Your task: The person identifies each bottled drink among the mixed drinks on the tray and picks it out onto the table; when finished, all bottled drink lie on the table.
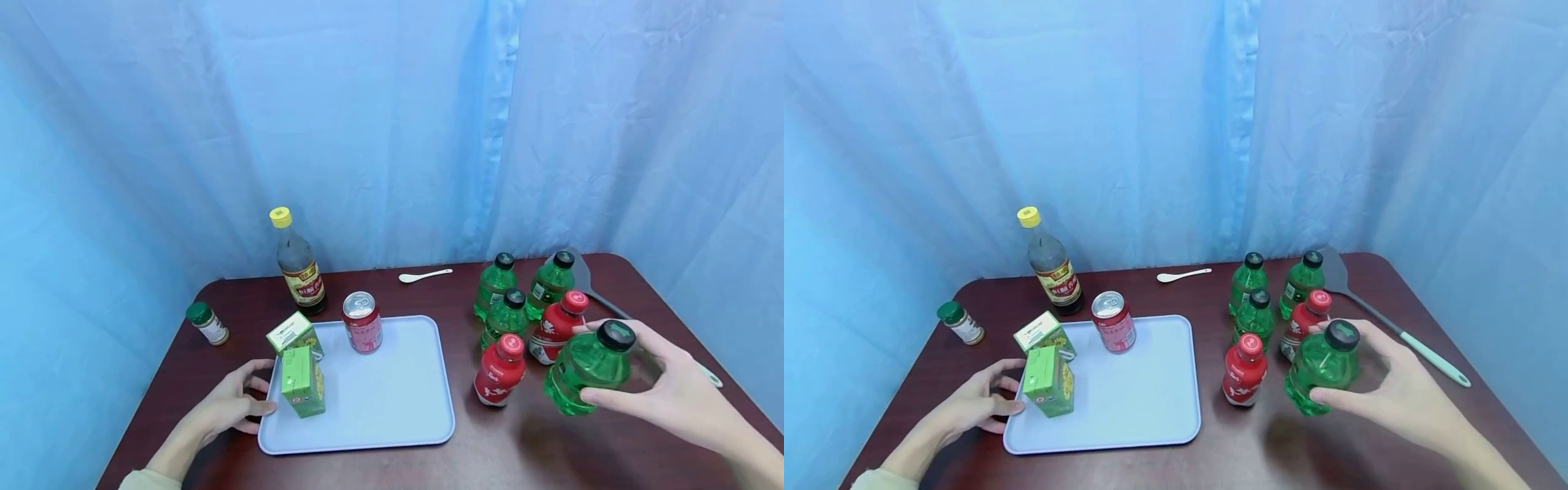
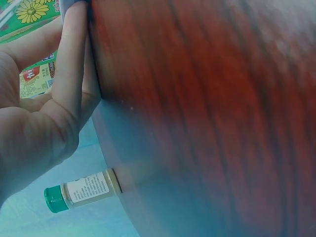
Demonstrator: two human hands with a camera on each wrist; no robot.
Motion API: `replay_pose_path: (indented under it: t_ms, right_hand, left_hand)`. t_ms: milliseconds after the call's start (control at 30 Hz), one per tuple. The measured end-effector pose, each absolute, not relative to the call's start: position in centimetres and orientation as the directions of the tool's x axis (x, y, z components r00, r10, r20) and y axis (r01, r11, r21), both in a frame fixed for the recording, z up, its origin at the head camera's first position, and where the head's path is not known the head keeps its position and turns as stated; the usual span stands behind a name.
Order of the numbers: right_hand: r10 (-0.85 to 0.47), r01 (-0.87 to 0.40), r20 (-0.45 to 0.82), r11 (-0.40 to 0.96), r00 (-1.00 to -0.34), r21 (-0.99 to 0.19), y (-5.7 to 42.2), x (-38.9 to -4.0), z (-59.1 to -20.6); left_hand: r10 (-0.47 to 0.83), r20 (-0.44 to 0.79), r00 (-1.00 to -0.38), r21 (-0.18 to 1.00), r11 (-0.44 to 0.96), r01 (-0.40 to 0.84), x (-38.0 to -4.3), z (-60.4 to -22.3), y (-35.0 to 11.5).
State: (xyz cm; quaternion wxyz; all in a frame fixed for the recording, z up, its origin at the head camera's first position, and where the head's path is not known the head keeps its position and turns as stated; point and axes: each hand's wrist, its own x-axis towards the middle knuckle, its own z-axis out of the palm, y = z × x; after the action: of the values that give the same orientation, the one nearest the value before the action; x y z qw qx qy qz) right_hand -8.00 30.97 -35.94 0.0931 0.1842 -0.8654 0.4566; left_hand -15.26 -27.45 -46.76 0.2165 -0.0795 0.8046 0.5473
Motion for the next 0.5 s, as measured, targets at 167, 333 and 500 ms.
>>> replay_pose_path:
  t_ms: [167,333,500]
  right_hand:
    - [-0.217,-0.371,0.302,0.494,-0.928,-0.786,31.9,-9.0,-38.4]
    - [-0.208,-0.349,0.282,0.481,-0.936,-0.804,32.0,-9.5,-40.4]
    - [-0.213,-0.354,0.285,0.481,-0.934,-0.802,31.9,-9.8,-41.8]
  left_hand:
    - [0.109,-0.428,-0.897,0.845,0.4,-0.354,-15.3,-46.8,-27.4]
    - [0.122,-0.422,-0.898,0.852,0.391,-0.347,-15.2,-46.8,-27.5]
    - [0.111,-0.421,-0.9,0.851,0.392,-0.35,-15.2,-46.8,-27.4]
